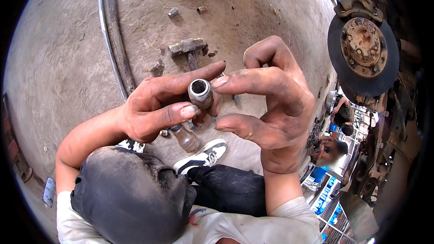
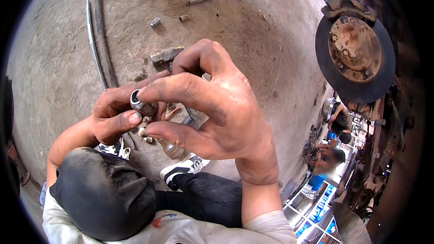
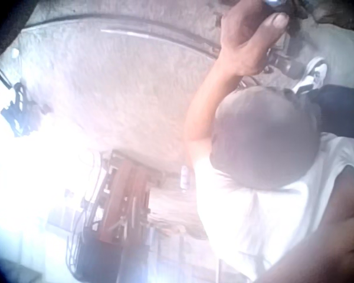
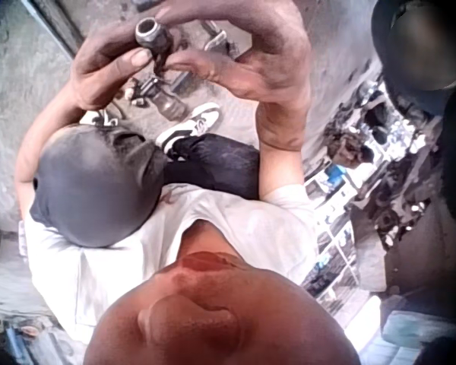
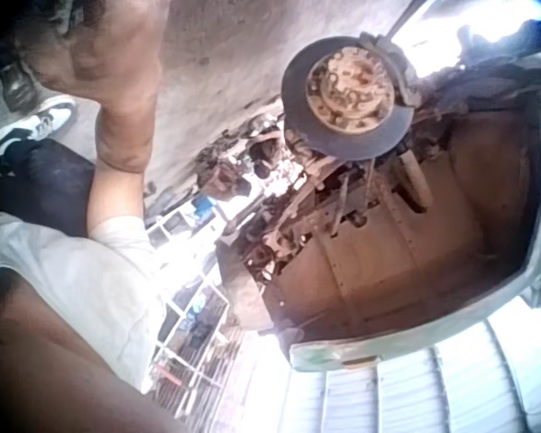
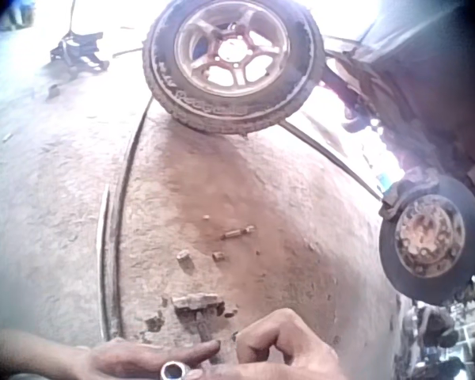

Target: The person is working on a vehicle's wheel hub assembly. They use a ratchet and socket to loosen and remove bolts, then use a hammer to tap a component. The person continues to manipulate the hub area with various tools.

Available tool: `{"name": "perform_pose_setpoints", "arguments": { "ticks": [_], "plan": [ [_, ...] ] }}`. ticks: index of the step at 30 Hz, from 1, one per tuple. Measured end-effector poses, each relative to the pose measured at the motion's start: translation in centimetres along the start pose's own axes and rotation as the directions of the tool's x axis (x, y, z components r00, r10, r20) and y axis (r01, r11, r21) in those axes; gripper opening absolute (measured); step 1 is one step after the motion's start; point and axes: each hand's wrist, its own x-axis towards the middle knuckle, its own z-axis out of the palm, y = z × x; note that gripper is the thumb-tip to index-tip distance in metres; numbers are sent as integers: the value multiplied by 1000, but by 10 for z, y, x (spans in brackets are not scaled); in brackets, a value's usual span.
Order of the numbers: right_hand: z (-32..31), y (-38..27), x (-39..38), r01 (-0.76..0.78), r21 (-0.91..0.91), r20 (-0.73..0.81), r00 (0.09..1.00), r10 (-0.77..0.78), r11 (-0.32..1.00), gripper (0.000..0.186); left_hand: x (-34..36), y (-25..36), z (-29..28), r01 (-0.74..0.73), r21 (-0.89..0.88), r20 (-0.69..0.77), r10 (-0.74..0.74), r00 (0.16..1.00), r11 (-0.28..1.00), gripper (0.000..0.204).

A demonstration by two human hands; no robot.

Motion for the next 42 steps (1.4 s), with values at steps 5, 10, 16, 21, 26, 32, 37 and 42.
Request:
{"name": "perform_pose_setpoints", "arguments": {
  "ticks": [5,10,16,21,26,32,37,42],
  "plan": [
    [2,-6,-1,-31,-48,-4,1000,31,998,41,0,1,-1,23,100,-11,-22,1000,995,61],
    [2,-14,-2,-27,-109,-7,1000,26,994,34,0,7,4,35,159,-59,-26,998,987,62],
    [3,-5,-2,34,-121,6,999,-33,992,33,-2,9,2,128,88,-34,-125,992,988,64],
    [5,-7,-3,-24,-99,-31,999,22,995,34,1,21,7,234,-70,-3,-234,972,970,68],
    [5,-5,-6,-36,-110,-13,999,35,993,35,4,19,10,267,-168,-9,-273,962,949,73],
    [7,-9,-5,-25,-122,4,1000,26,992,35,6,24,8,355,-257,66,-350,934,899,67],
    [13,-13,-1,-45,-130,22,999,48,990,35,0,27,6,374,-334,35,-385,922,865,58],
    [5,-12,1,69,-242,80,995,-51,968,31,-1,20,3,439,-387,-22,-484,875,811,50]
  ]
}}
